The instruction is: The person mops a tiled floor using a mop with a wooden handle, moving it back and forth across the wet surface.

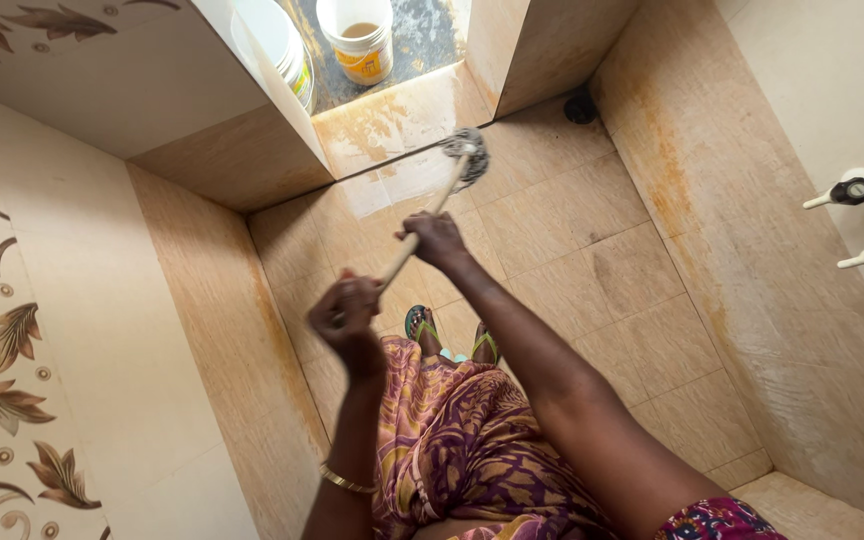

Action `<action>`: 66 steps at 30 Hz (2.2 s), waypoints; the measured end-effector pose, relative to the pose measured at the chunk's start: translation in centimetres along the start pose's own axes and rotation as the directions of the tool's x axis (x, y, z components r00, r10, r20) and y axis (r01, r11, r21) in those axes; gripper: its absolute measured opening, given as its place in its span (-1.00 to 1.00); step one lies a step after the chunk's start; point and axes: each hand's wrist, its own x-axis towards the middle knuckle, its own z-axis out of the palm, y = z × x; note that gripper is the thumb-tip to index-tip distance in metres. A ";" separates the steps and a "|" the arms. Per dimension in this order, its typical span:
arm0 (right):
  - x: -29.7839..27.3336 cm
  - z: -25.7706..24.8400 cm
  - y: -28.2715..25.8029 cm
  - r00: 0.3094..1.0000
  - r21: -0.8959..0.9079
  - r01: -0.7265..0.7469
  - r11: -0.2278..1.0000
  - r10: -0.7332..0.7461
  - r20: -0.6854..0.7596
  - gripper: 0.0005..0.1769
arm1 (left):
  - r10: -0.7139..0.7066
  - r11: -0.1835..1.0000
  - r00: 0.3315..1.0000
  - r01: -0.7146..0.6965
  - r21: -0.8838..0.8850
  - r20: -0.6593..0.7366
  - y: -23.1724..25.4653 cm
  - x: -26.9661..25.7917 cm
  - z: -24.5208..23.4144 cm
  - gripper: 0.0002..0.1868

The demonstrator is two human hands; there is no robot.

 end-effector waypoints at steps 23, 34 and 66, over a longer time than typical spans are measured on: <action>-4.1 -8.1 6.3 0.950 -0.163 -0.267 0.950 0.288 0.125 -0.42 | -0.245 0.958 0.967 0.252 -0.134 0.070 -12.1 -1.6 8.5 -0.56; -6.4 -6.9 5.1 0.973 -0.120 -0.229 0.966 0.226 -0.037 -0.66 | -0.195 0.973 0.963 0.214 -0.088 0.187 -13.5 -3.7 8.2 -0.57; -11.0 -6.5 7.2 0.944 -0.209 -0.252 0.945 0.288 0.162 -0.74 | -0.177 0.981 0.920 0.192 -0.008 0.350 -11.3 -10.3 4.9 -0.71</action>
